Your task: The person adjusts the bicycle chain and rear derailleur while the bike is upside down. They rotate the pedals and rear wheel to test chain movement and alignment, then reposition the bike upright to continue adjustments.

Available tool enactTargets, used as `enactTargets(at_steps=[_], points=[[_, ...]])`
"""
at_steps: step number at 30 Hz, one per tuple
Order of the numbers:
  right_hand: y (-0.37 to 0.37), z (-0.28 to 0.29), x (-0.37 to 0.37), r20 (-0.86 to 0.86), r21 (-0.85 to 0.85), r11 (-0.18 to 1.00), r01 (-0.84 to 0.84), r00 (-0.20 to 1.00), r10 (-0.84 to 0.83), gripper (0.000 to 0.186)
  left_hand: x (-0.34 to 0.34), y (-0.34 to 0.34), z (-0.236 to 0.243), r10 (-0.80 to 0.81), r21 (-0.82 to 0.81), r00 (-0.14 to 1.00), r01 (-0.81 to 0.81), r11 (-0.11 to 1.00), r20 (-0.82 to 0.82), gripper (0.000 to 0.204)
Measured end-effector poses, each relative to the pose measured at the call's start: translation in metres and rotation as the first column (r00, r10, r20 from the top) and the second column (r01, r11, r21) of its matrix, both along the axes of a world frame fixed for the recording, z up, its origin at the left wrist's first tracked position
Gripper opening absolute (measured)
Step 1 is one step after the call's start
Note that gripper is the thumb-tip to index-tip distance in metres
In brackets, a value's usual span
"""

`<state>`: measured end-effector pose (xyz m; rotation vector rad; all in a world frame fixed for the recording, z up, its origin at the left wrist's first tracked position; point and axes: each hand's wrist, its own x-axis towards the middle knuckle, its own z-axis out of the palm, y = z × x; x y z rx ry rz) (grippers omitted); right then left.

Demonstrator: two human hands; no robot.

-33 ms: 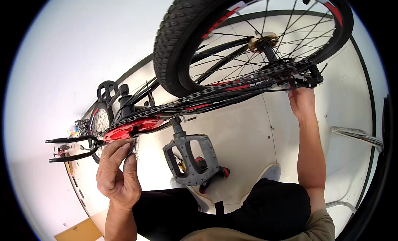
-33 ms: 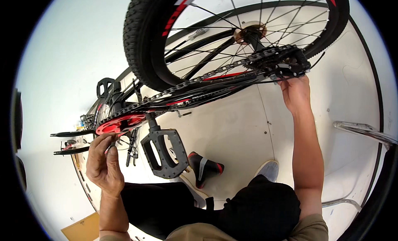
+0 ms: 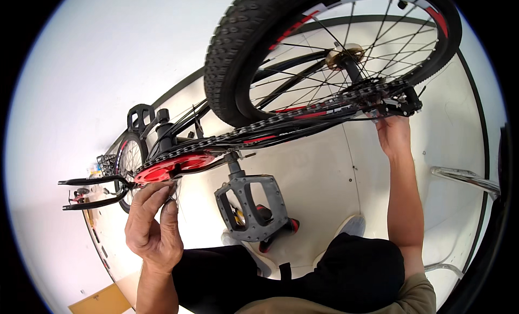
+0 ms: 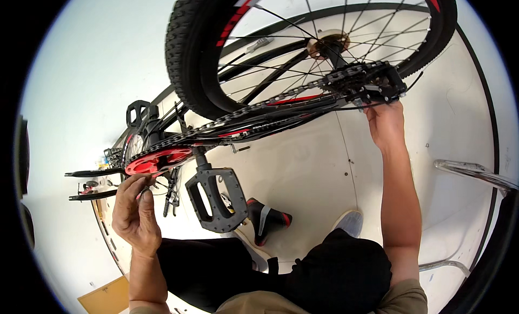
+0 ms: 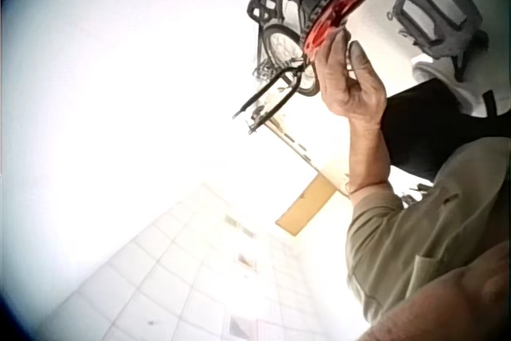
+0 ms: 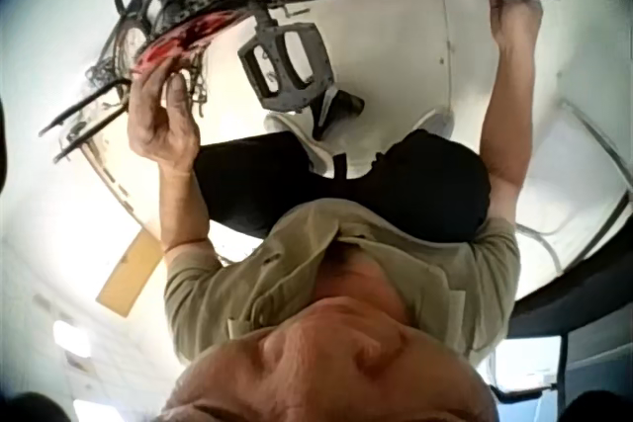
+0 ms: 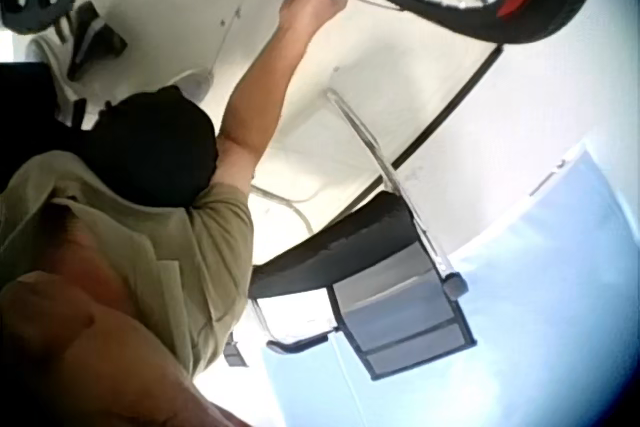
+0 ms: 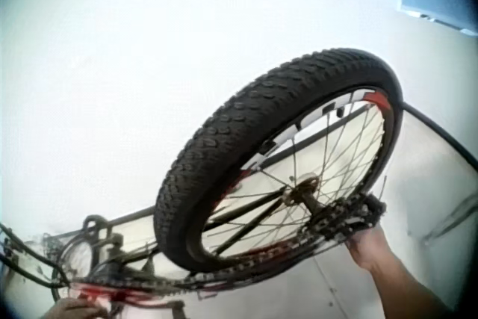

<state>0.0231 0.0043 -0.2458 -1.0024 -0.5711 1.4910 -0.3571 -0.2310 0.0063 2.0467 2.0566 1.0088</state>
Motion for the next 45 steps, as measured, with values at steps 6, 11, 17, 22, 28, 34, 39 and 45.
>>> enactTargets(at_steps=[6, 11, 17, 22, 28, 34, 39, 45], points=[[-0.028, 0.002, 0.031, 0.192, -0.129, 0.991, -0.042, 0.979, 0.067, 0.024, -0.027, 0.001, 0.013, 0.126, 0.086, 0.992, -0.127, 0.988, 0.016, 0.02], [-0.062, 0.039, 0.033, 0.25, -0.172, 0.983, 0.067, 0.968, -0.023, 0.022, -0.072, -0.014, 0.014, 0.282, 0.079, 0.945, -0.298, 0.951, 0.167, 0.035], [-0.087, 0.085, 0.023, 0.22, -0.024, 0.998, -0.051, 0.974, 0.055, 0.023, -0.08, 0.001, -0.014, 0.179, -0.152, 0.963, -0.15, 0.977, 0.201, 0.065], [-0.106, 0.139, -0.022, 0.277, 0.074, 0.869, -0.489, 0.847, 0.453, 0.038, -0.071, 0.008, -0.026, 0.209, -0.273, 0.911, -0.113, 0.955, 0.354, 0.054], [-0.108, 0.221, -0.11, 0.421, -0.092, 0.344, -0.935, 0.276, 0.864, 0.054, -0.075, -0.006, -0.014, 0.243, -0.274, 0.825, -0.111, 0.955, 0.511, 0.052], [-0.115, 0.184, -0.113, 0.466, -0.009, 0.353, -0.936, 0.308, 0.83, 0.039, -0.068, 0.005, -0.014, 0.248, -0.328, 0.871, -0.108, 0.939, 0.425, 0.059], [-0.104, 0.134, -0.088, 0.307, -0.194, 0.472, -0.86, 0.403, 0.862, 0.037, -0.068, 0.008, -0.015, 0.245, -0.321, 0.858, -0.1, 0.942, 0.451, 0.058], [-0.114, 0.067, -0.042, 0.231, -0.334, 0.854, -0.4, 0.843, 0.485, 0.03, -0.061, 0.009, -0.01, 0.284, -0.337, 0.838, -0.128, 0.933, 0.467, 0.057]])
